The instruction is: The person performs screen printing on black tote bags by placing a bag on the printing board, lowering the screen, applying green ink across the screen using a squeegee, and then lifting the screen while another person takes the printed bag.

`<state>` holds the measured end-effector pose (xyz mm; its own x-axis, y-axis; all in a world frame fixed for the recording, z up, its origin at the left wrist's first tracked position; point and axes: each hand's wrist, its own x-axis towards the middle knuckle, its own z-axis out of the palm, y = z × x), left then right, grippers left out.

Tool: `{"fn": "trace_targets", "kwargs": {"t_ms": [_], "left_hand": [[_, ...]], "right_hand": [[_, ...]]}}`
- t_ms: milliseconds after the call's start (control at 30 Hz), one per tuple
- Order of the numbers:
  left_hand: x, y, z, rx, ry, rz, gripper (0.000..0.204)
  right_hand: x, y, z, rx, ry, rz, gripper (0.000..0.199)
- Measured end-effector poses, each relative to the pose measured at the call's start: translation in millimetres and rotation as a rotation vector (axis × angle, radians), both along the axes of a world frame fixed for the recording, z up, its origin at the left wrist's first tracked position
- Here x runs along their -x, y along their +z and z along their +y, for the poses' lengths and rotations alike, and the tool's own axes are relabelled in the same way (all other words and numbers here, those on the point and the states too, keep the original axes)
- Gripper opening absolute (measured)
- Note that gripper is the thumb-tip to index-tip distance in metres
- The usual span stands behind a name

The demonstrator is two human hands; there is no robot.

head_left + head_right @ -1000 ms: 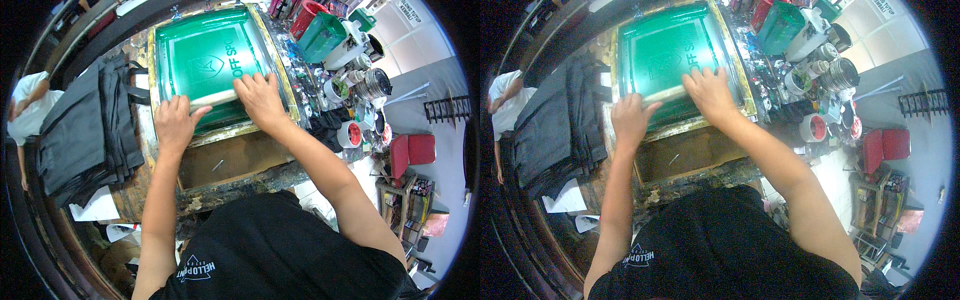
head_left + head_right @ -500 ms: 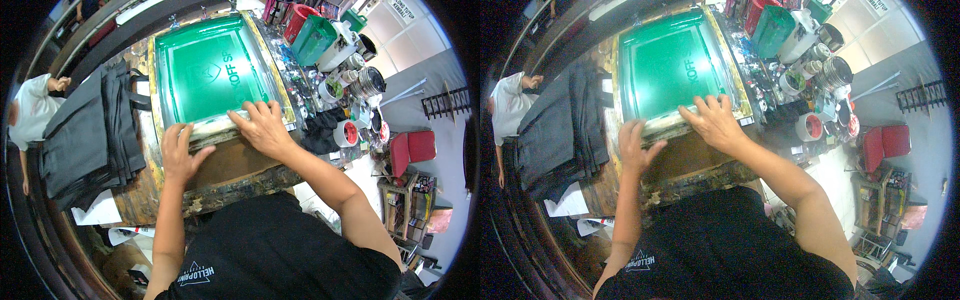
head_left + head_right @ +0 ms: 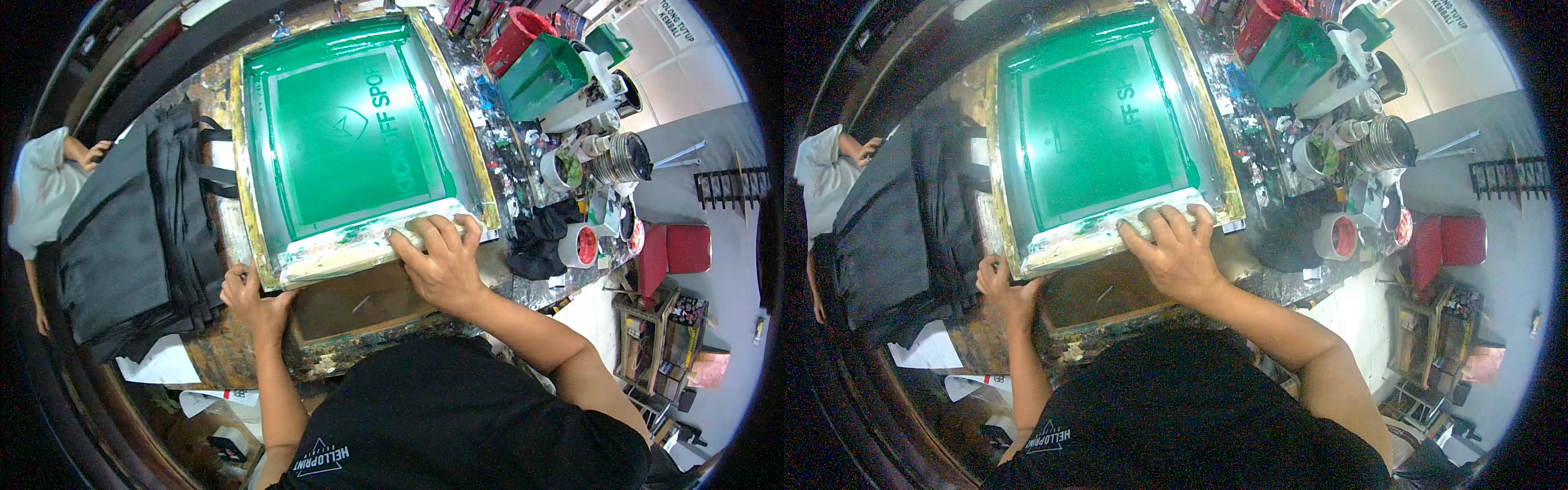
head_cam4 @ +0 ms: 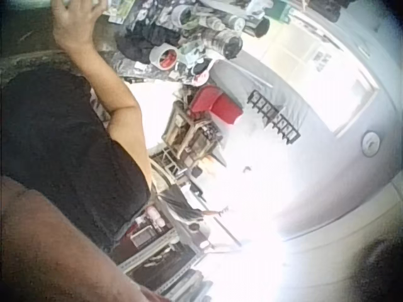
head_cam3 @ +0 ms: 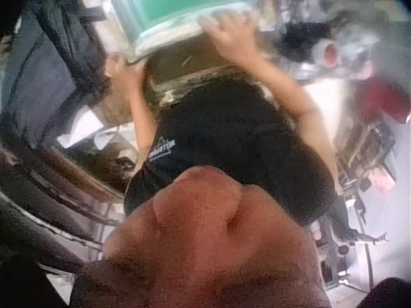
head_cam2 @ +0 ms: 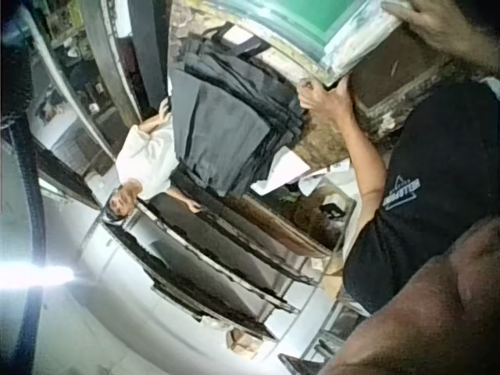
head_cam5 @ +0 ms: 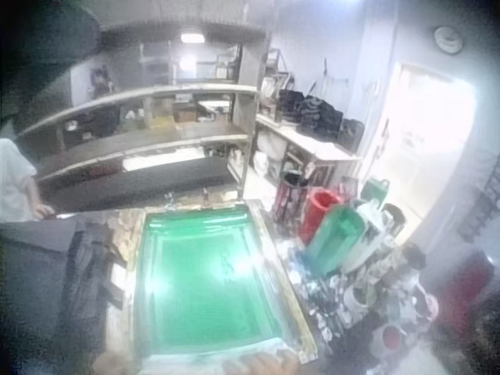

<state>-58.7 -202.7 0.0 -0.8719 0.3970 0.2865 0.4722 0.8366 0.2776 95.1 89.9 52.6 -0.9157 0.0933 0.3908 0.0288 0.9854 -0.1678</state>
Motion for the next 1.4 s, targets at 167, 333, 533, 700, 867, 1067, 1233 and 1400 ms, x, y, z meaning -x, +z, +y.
{"fn": "trace_targets", "kwargs": {"t_ms": [167,333,533,700,867,1067,1233,1400], "left_hand": [[-1,-4,-4,-0.078,-0.029,0.067,0.087],[-3,-10,-10,-0.276,-0.016,0.019,0.087],[-8,35,25,-1.047,-0.099,-0.234,0.084],[16,113,64,-1.132,-0.078,-0.016,0.063],[49,160,93,-1.275,-0.185,0.058,0.058],[42,81,71,-0.572,-0.062,0.004,0.076],[-10,11,71,0.122,0.147,-0.087,0.079],[-16,2,82,0.246,0.192,-0.195,0.084]], "right_hand": [[2,16,0,-0.005,0.0,-0.013,0.048],[10,47,2,-0.004,0.005,0.027,0.05],[26,100,9,-0.048,0.022,0.109,0.046],[75,155,33,-0.215,0.022,0.44,0.041],[132,227,62,-0.28,0.041,0.49,0.064],[143,275,63,-0.182,0.047,0.264,0.064],[171,272,75,-0.163,0.032,0.249,0.071],[174,283,72,-0.206,-0.022,0.201,0.072]]}}
